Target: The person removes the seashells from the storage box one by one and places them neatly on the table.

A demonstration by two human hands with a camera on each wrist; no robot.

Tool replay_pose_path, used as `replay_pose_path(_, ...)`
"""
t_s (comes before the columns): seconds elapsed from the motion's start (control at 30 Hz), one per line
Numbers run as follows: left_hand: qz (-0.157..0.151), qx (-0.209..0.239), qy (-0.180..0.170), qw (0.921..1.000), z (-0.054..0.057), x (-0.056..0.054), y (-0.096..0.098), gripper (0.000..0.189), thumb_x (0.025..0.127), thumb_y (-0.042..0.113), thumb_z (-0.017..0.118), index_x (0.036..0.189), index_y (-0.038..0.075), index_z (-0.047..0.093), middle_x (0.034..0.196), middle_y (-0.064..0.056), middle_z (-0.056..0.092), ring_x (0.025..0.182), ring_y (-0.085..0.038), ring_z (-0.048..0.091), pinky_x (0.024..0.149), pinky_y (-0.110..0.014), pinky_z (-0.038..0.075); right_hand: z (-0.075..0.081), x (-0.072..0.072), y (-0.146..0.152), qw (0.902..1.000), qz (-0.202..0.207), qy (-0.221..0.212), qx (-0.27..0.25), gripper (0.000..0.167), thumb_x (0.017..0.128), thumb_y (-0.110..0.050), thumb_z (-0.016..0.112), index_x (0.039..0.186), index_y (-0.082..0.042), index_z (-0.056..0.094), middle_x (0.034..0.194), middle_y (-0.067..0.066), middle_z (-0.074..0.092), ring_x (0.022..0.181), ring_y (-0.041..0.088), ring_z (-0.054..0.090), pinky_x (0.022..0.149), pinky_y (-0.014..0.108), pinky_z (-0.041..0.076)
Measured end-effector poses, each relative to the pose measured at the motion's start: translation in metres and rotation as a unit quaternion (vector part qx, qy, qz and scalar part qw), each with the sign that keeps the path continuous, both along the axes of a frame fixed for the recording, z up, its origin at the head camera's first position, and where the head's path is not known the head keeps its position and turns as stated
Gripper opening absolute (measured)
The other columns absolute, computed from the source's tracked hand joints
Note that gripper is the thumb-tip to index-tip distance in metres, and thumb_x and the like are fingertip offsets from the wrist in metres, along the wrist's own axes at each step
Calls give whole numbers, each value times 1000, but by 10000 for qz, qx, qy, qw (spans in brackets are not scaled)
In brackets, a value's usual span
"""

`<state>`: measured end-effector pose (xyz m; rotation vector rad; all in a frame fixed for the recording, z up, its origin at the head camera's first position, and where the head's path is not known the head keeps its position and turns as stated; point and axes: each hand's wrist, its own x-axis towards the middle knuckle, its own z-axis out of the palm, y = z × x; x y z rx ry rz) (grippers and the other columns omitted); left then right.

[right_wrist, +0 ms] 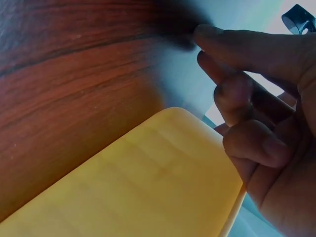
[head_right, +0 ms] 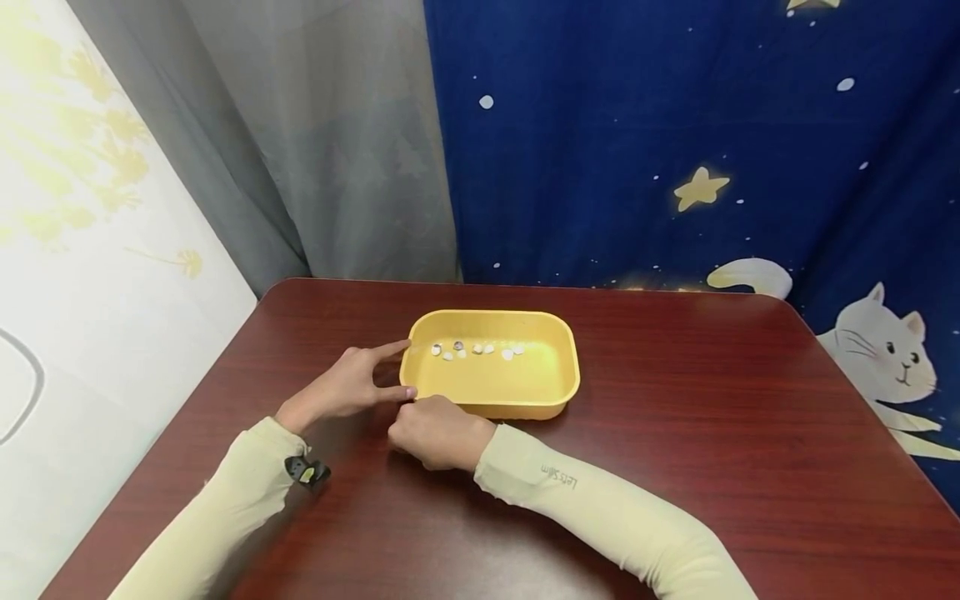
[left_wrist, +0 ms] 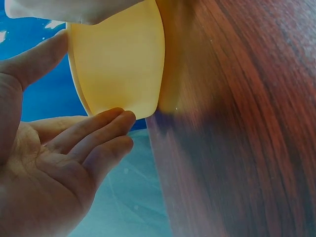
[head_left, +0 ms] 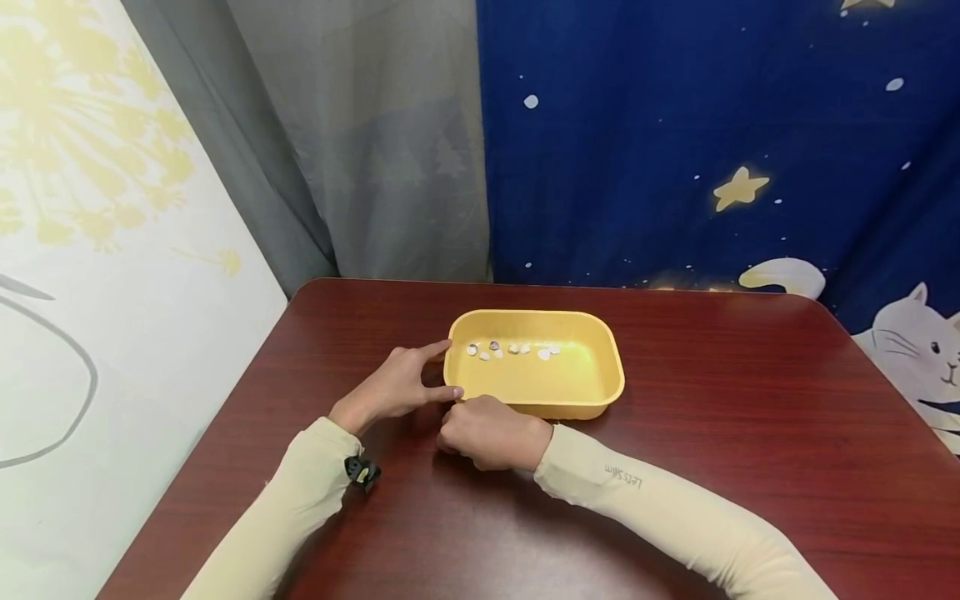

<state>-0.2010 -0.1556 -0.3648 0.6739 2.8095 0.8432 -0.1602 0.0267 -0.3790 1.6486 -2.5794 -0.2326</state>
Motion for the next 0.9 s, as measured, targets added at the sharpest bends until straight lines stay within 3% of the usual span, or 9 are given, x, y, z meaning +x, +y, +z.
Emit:
replay_pose_path(0.33,-23,-56,14,10000,0,-1,1,82,88,41,77,153,5,42,140,-12,64,132,-25,58,107,-46,50,5,0,3,9992,-104,-379,17,16,83,-15,81,94,-26,76,85,-11,71,77,6,66,66,25,58)
replay_pose_path(0.6,24,-25,-16,10000,0,-1,0,83,87,41,78,152,4,42,141,-12,63,133,-25,58,107,-46,50,30,-1,15,9976,-149,-676,-73,19,80,-8,78,89,-24,74,82,-8,68,72,8,61,63,25,55)
replay_pose_path(0.77,85,-40,-78,9999,0,-2,1,84,86,41,79,152,4,43,142,-11,62,132,-25,59,107,-45,50,46,-12,31,9930,-280,-1049,-462,21,74,-2,79,81,-20,71,76,-7,67,71,9,58,62,23,49)
replay_pose_path(0.9,112,-73,-87,9999,0,-3,1,84,86,42,79,152,4,43,142,-12,62,132,-25,59,107,-45,50,60,-27,48,9884,-380,-1271,-738,19,75,-2,79,85,-17,72,78,-6,68,76,10,59,69,25,51)
